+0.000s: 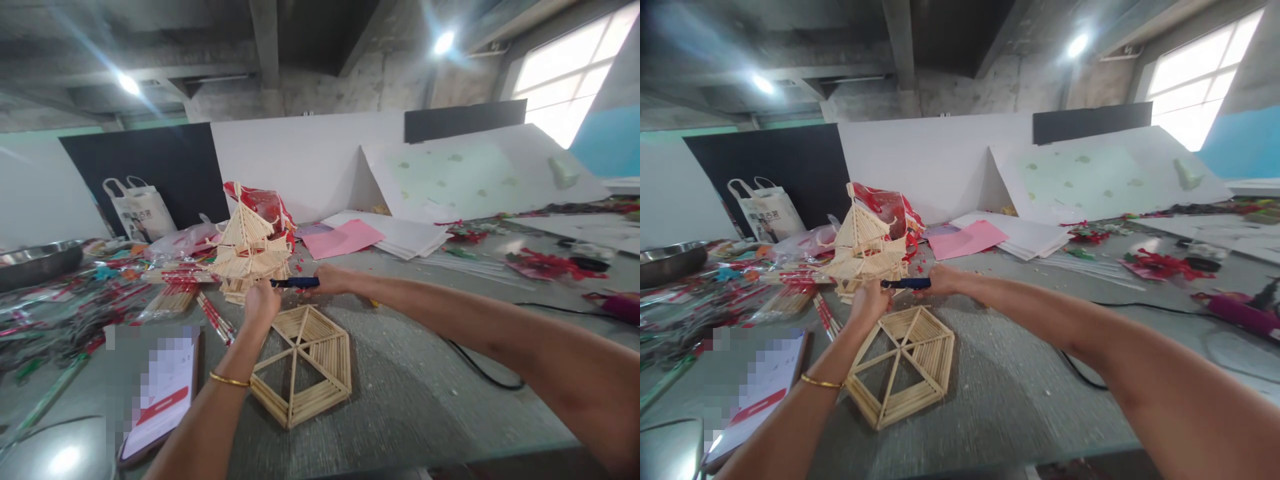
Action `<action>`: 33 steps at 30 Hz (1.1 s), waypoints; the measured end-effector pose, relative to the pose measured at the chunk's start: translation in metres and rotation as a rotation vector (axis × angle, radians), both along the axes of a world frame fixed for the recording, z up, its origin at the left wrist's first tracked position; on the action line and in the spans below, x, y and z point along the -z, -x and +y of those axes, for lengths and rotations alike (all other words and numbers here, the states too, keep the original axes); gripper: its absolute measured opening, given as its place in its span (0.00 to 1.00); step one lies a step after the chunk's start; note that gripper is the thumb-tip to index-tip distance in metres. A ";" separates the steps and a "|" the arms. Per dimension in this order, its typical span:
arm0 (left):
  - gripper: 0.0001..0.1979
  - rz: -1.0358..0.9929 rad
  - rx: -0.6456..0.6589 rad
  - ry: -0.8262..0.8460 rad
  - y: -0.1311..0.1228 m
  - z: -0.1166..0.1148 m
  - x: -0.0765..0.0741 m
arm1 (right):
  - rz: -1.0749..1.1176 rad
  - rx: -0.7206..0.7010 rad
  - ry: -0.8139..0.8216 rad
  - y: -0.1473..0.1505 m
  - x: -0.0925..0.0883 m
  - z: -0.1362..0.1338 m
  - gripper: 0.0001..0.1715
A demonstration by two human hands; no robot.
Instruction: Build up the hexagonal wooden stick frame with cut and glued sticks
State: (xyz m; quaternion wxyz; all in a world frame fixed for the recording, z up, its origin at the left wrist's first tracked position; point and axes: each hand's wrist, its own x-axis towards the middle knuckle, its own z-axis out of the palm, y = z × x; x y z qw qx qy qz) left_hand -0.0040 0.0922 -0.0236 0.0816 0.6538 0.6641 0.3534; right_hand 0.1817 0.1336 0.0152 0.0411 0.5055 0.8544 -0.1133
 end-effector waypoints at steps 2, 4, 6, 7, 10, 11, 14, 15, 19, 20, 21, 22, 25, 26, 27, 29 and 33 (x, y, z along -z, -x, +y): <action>0.09 0.010 -0.012 0.026 0.003 -0.001 0.000 | -0.039 -0.026 -0.081 0.002 0.000 0.002 0.40; 0.09 0.015 -0.014 0.050 0.007 -0.003 0.000 | -0.093 -0.045 -0.112 0.003 0.001 0.005 0.42; 0.08 0.017 -0.005 0.075 0.011 -0.006 -0.001 | -0.152 -0.057 -0.117 0.003 0.002 0.006 0.42; 0.08 0.016 0.005 0.085 0.013 -0.008 -0.003 | -0.179 -0.061 -0.123 0.003 0.002 0.007 0.42; 0.08 -0.001 0.061 0.098 0.016 -0.016 -0.011 | -0.231 -0.094 -0.135 0.002 0.003 0.009 0.44; 0.09 -0.012 0.086 0.099 0.016 -0.019 -0.014 | -0.239 -0.114 -0.129 0.002 0.002 0.010 0.44; 0.14 -0.063 0.185 0.126 0.014 -0.028 -0.024 | -0.251 -0.163 -0.108 0.001 0.001 0.011 0.44; 0.15 -0.081 0.224 0.144 0.013 -0.031 -0.027 | -0.251 -0.172 -0.112 0.001 0.001 0.011 0.44; 0.17 -0.163 0.377 0.270 0.009 -0.045 -0.033 | -0.230 -0.194 -0.179 0.000 0.006 0.008 0.46; 0.18 -0.204 0.420 0.320 0.008 -0.048 -0.034 | -0.221 -0.196 -0.204 -0.001 0.008 0.007 0.46; 0.18 -0.253 0.466 0.373 0.007 -0.052 -0.034 | -0.211 -0.198 -0.227 -0.002 0.011 0.007 0.47; 0.18 -0.304 0.510 0.424 0.005 -0.055 -0.034 | -0.201 -0.198 -0.247 -0.003 0.013 0.007 0.47; 0.16 -0.393 0.597 0.527 0.000 -0.061 -0.034 | -0.173 -0.205 -0.275 -0.006 0.019 0.009 0.46; 0.15 -0.402 0.612 0.548 -0.002 -0.062 -0.034 | -0.166 -0.209 -0.272 -0.007 0.019 0.009 0.45; 0.14 -0.406 0.620 0.561 -0.004 -0.062 -0.033 | -0.158 -0.215 -0.273 -0.008 0.019 0.008 0.44; 0.14 -0.404 0.633 0.581 -0.006 -0.062 -0.032 | -0.118 -0.240 -0.301 -0.011 0.015 0.002 0.41; 0.12 -0.396 0.656 0.622 -0.011 -0.063 -0.029 | 0.139 -0.310 -0.341 -0.014 0.000 -0.033 0.21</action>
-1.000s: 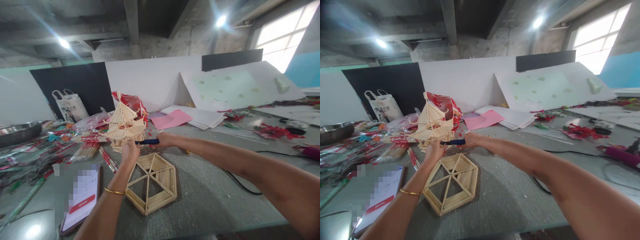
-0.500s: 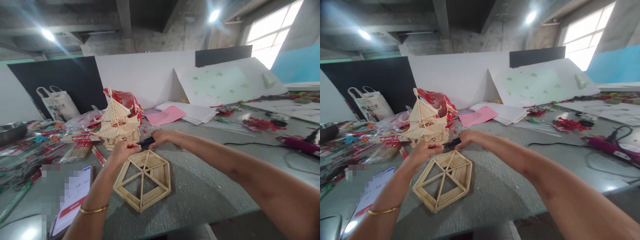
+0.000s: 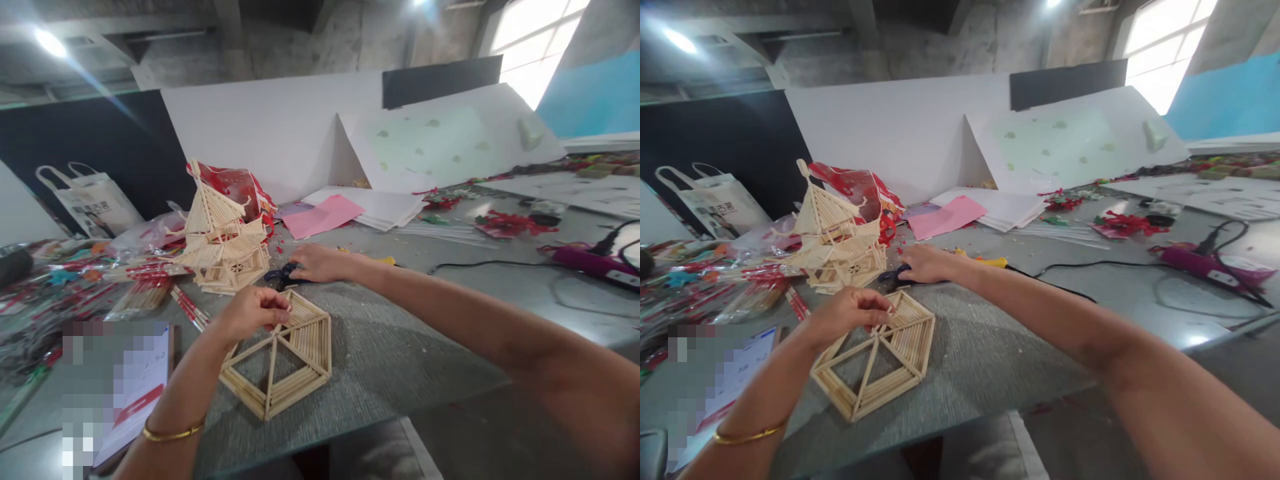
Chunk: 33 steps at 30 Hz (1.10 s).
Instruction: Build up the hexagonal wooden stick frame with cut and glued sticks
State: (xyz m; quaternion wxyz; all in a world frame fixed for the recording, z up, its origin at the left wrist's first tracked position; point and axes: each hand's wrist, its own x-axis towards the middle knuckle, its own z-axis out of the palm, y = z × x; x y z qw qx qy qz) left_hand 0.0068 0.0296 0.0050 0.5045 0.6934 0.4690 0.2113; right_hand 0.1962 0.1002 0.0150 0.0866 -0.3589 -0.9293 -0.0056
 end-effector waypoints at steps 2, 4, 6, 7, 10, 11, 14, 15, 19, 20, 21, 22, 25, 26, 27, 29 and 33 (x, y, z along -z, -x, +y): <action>0.11 0.001 0.002 -0.012 -0.002 -0.001 0.001 | 0.158 -0.071 0.182 -0.002 -0.006 -0.026 0.12; 0.10 0.008 0.007 -0.041 -0.004 -0.004 0.001 | 0.269 -0.111 0.366 -0.003 -0.010 -0.052 0.12; 0.10 0.008 0.024 -0.054 -0.005 -0.006 0.001 | 0.340 -0.114 0.408 -0.003 -0.009 -0.074 0.11; 0.10 0.001 0.027 -0.051 -0.006 -0.007 0.000 | 0.366 -0.106 0.397 -0.004 -0.008 -0.081 0.10; 0.11 -0.016 0.026 -0.044 -0.006 -0.011 0.000 | 0.400 -0.080 0.348 -0.002 -0.002 -0.091 0.08; 0.11 0.001 0.034 -0.059 -0.005 -0.013 -0.001 | 0.392 -0.075 0.334 -0.001 0.001 -0.092 0.08; 0.09 0.184 0.082 -0.195 -0.003 -0.019 -0.002 | 0.375 -0.053 0.266 0.002 0.012 -0.093 0.07; 0.09 0.265 0.096 -0.249 -0.002 -0.022 -0.002 | 0.376 -0.047 0.254 0.003 0.016 -0.094 0.07; 0.09 0.449 0.157 -0.321 0.001 -0.032 -0.002 | 0.379 -0.050 0.320 0.002 0.023 -0.103 0.04; 0.09 0.465 0.173 -0.315 0.001 -0.034 -0.001 | 0.382 -0.049 0.333 0.000 0.023 -0.105 0.05; 0.10 0.480 0.187 -0.304 0.002 -0.035 0.000 | 0.388 -0.041 0.337 -0.002 0.021 -0.106 0.07; 0.10 0.492 0.199 -0.290 0.002 -0.035 0.001 | 0.396 -0.030 0.333 -0.004 0.020 -0.106 0.09; 0.11 0.514 0.232 -0.233 0.003 -0.035 0.003 | 0.415 -0.001 0.307 -0.011 0.016 -0.102 0.09; 0.11 0.518 0.241 -0.222 0.002 -0.035 0.003 | 0.409 0.001 0.301 -0.012 0.016 -0.100 0.09; 0.11 0.522 0.251 -0.216 0.002 -0.035 0.002 | 0.398 -0.001 0.298 -0.013 0.016 -0.099 0.09; 0.11 0.533 0.271 -0.212 0.001 -0.036 0.001 | 0.364 -0.005 0.296 -0.013 0.017 -0.097 0.09; 0.11 0.555 0.313 -0.213 0.000 -0.038 0.001 | 0.326 -0.009 0.280 -0.013 0.020 -0.096 0.09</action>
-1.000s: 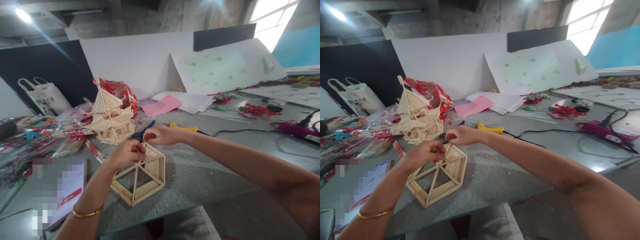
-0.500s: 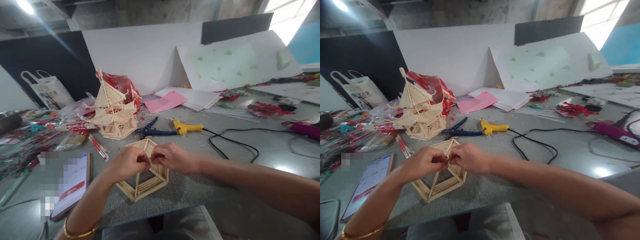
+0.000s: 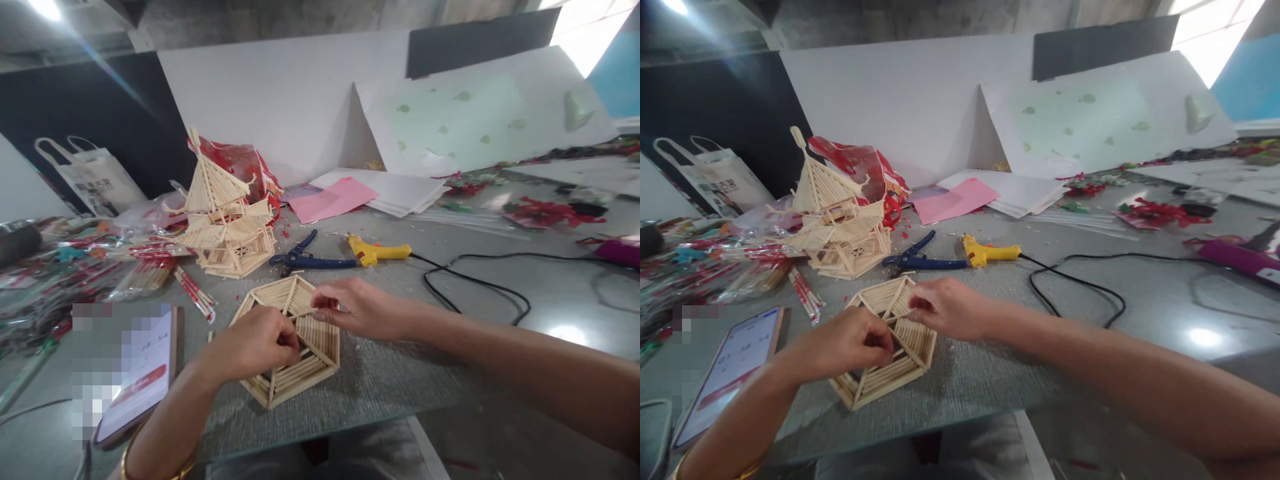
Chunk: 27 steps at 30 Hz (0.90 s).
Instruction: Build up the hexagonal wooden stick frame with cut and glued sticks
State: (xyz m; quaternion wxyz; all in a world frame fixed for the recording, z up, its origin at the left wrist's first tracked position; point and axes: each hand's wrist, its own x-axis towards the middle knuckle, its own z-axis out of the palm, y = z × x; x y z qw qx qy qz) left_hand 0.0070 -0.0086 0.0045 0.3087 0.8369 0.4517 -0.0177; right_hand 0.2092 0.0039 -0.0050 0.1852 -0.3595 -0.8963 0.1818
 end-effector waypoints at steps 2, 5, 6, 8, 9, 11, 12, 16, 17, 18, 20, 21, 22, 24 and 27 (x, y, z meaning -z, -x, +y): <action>0.11 0.002 0.018 -0.006 0.000 0.000 0.000 | -0.001 -0.009 -0.016 0.000 0.000 0.000 0.09; 0.10 -0.010 0.025 -0.003 0.000 0.000 0.001 | 0.007 -0.035 -0.038 -0.001 0.001 0.001 0.08; 0.10 -0.016 0.026 0.001 0.000 0.001 0.000 | 0.008 -0.044 -0.043 -0.001 0.001 0.001 0.08; 0.10 -0.026 0.034 0.000 0.000 0.001 0.000 | 0.010 -0.055 -0.054 -0.002 0.001 0.001 0.08; 0.10 -0.023 0.040 -0.004 0.000 0.001 0.000 | 0.012 -0.058 -0.057 -0.002 0.001 0.000 0.08; 0.10 -0.011 0.051 -0.011 0.000 0.001 0.000 | 0.012 -0.061 -0.055 -0.002 0.001 0.000 0.08; 0.10 -0.008 0.056 -0.015 0.000 0.001 0.000 | 0.009 -0.060 -0.052 -0.002 0.001 0.000 0.08; 0.11 0.004 0.064 -0.032 -0.001 0.001 0.000 | -0.009 -0.057 -0.049 -0.003 -0.001 0.000 0.08; 0.11 0.007 0.063 -0.036 -0.002 0.001 0.000 | -0.010 -0.058 -0.051 -0.003 -0.001 0.000 0.08; 0.11 0.008 0.062 -0.036 -0.002 0.000 0.000 | -0.009 -0.059 -0.054 -0.004 -0.001 0.000 0.07; 0.11 0.002 0.067 -0.035 -0.003 0.000 0.001 | -0.010 -0.062 -0.067 -0.004 -0.001 0.001 0.07; 0.11 -0.004 0.069 -0.035 -0.003 0.000 0.001 | -0.013 -0.065 -0.074 -0.004 -0.001 0.001 0.07; 0.11 -0.009 0.071 -0.036 -0.003 -0.001 0.001 | -0.017 -0.067 -0.079 -0.004 -0.001 0.002 0.07; 0.11 -0.021 0.069 -0.038 -0.004 -0.001 0.002 | -0.023 -0.070 -0.087 -0.004 0.000 0.002 0.07; 0.11 -0.022 0.057 -0.041 -0.004 -0.002 0.003 | -0.036 -0.058 -0.096 -0.004 0.000 0.003 0.07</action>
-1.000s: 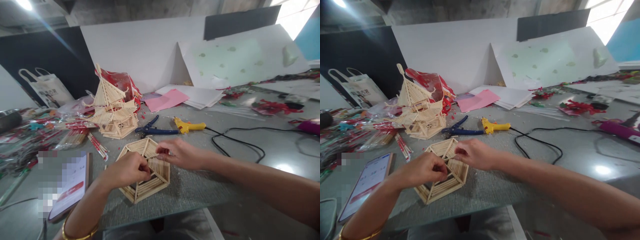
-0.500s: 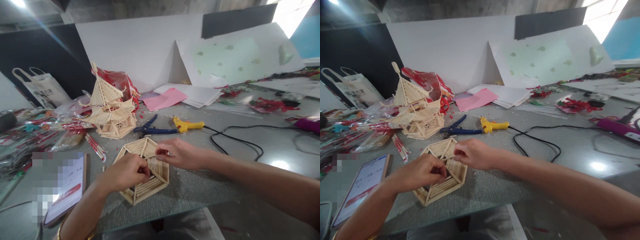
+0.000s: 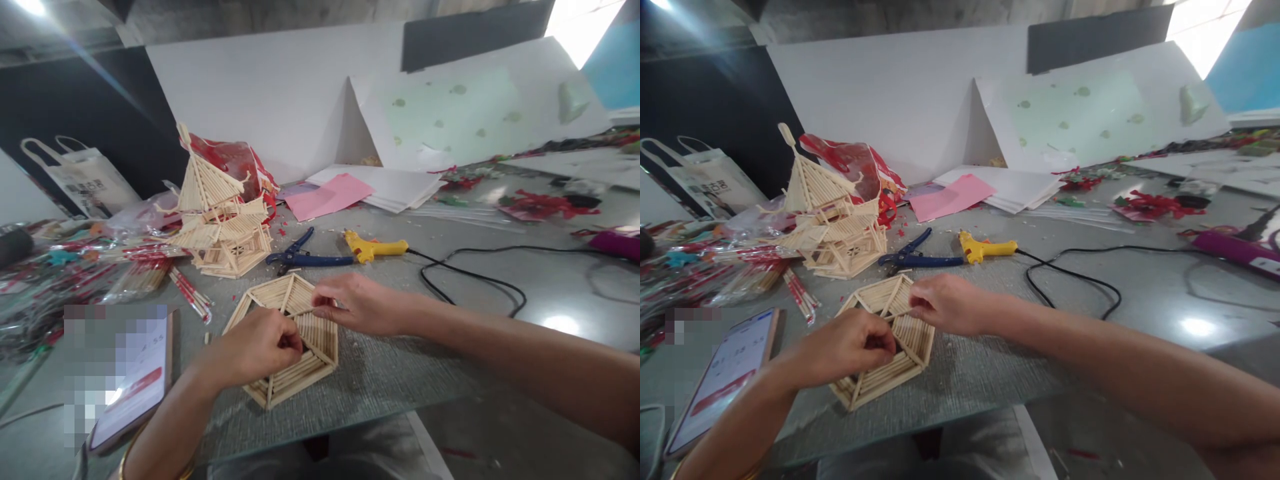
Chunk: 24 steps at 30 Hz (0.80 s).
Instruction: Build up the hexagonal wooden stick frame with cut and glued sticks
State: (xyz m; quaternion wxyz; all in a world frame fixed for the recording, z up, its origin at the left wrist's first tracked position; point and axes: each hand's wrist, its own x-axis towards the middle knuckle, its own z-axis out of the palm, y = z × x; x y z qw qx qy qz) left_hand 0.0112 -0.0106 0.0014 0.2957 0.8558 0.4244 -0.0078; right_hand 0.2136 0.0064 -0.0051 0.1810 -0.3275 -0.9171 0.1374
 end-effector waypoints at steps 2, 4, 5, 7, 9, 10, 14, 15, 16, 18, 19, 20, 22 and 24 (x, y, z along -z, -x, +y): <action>0.11 0.005 -0.004 0.004 0.000 0.000 0.000 | -0.011 0.007 -0.002 0.000 -0.001 -0.001 0.06; 0.11 0.016 -0.006 0.005 0.000 -0.001 0.000 | -0.018 0.007 -0.001 -0.001 -0.001 -0.001 0.07; 0.12 0.020 -0.006 0.001 0.000 -0.001 0.000 | -0.021 0.006 -0.005 -0.001 -0.002 -0.002 0.07; 0.12 0.028 -0.006 -0.011 0.000 -0.001 -0.001 | -0.030 0.000 -0.018 -0.001 -0.002 -0.002 0.07; 0.12 0.030 0.000 -0.022 -0.001 -0.001 -0.002 | -0.041 -0.007 -0.026 -0.002 -0.002 -0.001 0.07; 0.12 0.033 0.003 -0.022 -0.001 -0.001 -0.002 | -0.046 -0.011 -0.026 -0.002 -0.002 -0.001 0.07; 0.12 0.044 0.011 -0.018 -0.002 -0.002 -0.004 | -0.058 -0.010 -0.045 -0.003 -0.001 0.000 0.08; 0.12 0.045 0.016 -0.019 -0.002 -0.002 -0.005 | -0.059 -0.007 -0.058 -0.003 -0.001 0.001 0.08; 0.12 0.044 0.023 -0.021 -0.002 -0.002 -0.005 | -0.056 -0.006 -0.073 -0.004 -0.001 0.001 0.09; 0.12 0.044 0.034 -0.027 -0.002 -0.002 -0.005 | -0.043 -0.005 -0.105 -0.006 -0.002 0.002 0.10; 0.12 0.044 0.036 -0.029 -0.001 -0.001 -0.004 | -0.037 0.000 -0.122 -0.007 -0.004 0.003 0.10; 0.12 0.041 0.037 -0.030 -0.001 -0.001 -0.004 | -0.029 0.009 -0.141 -0.010 -0.007 0.004 0.10; 0.11 0.027 0.037 -0.024 0.000 0.000 -0.003 | -0.009 0.047 -0.185 -0.017 -0.016 0.009 0.10; 0.11 0.011 0.040 -0.019 0.000 0.000 -0.003 | 0.005 0.130 -0.231 -0.030 -0.027 0.018 0.10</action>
